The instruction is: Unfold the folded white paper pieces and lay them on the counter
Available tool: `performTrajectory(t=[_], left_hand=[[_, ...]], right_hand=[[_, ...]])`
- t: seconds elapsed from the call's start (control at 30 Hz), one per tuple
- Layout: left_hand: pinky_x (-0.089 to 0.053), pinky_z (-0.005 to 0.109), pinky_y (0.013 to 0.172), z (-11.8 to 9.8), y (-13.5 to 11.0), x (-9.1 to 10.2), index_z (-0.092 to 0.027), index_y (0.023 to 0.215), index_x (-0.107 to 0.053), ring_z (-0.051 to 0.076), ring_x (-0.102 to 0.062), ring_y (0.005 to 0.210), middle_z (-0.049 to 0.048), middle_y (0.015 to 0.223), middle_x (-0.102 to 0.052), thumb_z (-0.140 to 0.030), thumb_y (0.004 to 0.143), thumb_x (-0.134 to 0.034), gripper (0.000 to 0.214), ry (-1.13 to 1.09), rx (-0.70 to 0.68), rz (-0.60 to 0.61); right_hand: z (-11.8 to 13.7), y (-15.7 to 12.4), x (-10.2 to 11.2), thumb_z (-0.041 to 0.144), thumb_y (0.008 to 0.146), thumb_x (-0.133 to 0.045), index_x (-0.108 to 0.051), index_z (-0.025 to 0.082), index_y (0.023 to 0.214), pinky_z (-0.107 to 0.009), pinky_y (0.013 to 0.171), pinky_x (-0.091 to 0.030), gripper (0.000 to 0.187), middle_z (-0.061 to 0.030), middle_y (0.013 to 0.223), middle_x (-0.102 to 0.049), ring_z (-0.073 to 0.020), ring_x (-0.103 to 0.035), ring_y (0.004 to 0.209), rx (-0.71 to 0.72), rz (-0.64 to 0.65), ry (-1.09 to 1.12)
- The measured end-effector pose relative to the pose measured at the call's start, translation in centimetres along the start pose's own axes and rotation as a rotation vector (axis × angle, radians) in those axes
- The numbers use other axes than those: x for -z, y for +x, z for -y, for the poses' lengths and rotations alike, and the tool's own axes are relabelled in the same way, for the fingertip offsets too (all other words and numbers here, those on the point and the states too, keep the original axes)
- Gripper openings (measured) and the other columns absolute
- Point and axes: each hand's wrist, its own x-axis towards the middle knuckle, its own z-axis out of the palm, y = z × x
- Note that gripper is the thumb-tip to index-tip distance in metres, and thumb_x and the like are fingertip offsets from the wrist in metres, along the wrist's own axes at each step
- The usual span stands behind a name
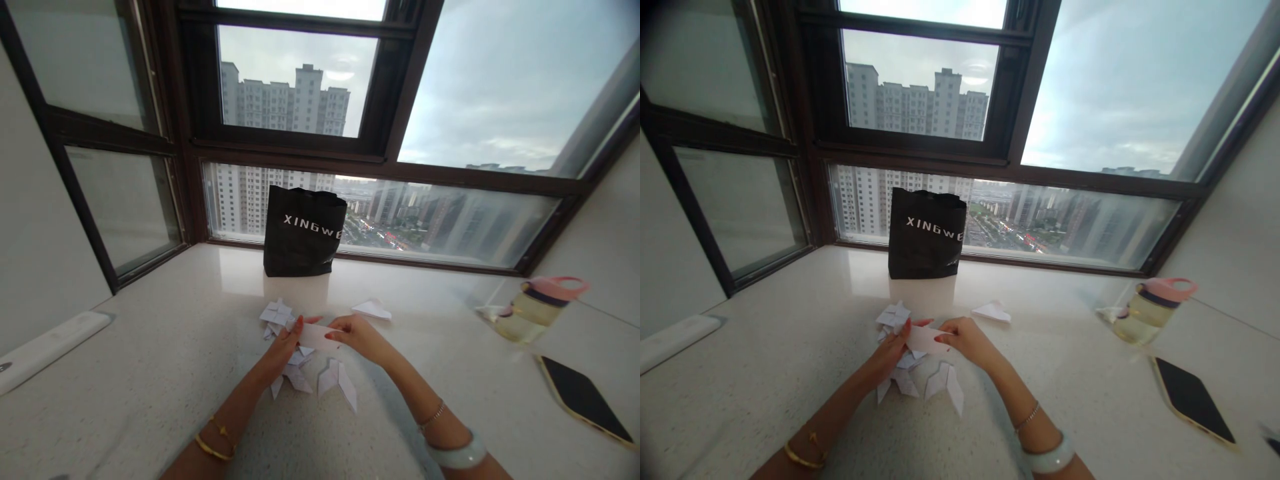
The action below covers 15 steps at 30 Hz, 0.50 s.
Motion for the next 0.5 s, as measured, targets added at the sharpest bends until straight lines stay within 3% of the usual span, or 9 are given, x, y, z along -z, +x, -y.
performTrajectory(t=[0.2, 0.37, 0.5], left_hand=[[-0.045, 0.025, 0.067, 0.2, 0.5, -0.1, -0.017, 0.111, -0.053, 0.013, -0.056, 0.075, 0.0063, 0.096, -0.059, -0.048, 0.076, -0.048, 0.047, 0.529, -0.137, -0.075], [-0.04, 0.035, 0.078, 0.8, 1.4, -3.1, -0.019, 0.109, -0.053, 0.021, -0.054, 0.091, 0.0082, 0.1, -0.061, -0.042, 0.08, -0.047, 0.038, 1.271, -0.367, 0.078], [-0.041, 0.033, 0.072, 2.4, 2.7, -5.4, -0.015, 0.089, -0.058, 0.021, -0.056, 0.083, 0.0084, 0.081, -0.063, -0.034, 0.083, -0.044, 0.025, 1.668, -0.429, 0.18]], right_hand=[[-2.0, -2.2, 1.5, 0.036, 0.078, -0.046, -0.067, 0.018, 0.069, -0.025, 0.058, -0.037, 0.028, -0.0039, 0.069, -0.066, -0.0163, -0.055, 0.064, 0.004, -0.108, -0.243], [-3.8, -3.7, 2.4, 0.034, 0.08, -0.042, -0.066, 0.018, 0.072, -0.027, 0.065, -0.039, 0.03, -0.0053, 0.075, -0.068, -0.0186, -0.058, 0.071, -0.011, -0.1, -0.314], [-5.4, -4.2, 1.7, 0.033, 0.08, -0.041, -0.067, 0.017, 0.075, -0.029, 0.07, -0.041, 0.031, -0.0072, 0.079, -0.068, -0.0206, -0.06, 0.075, -0.04, -0.078, -0.333]])
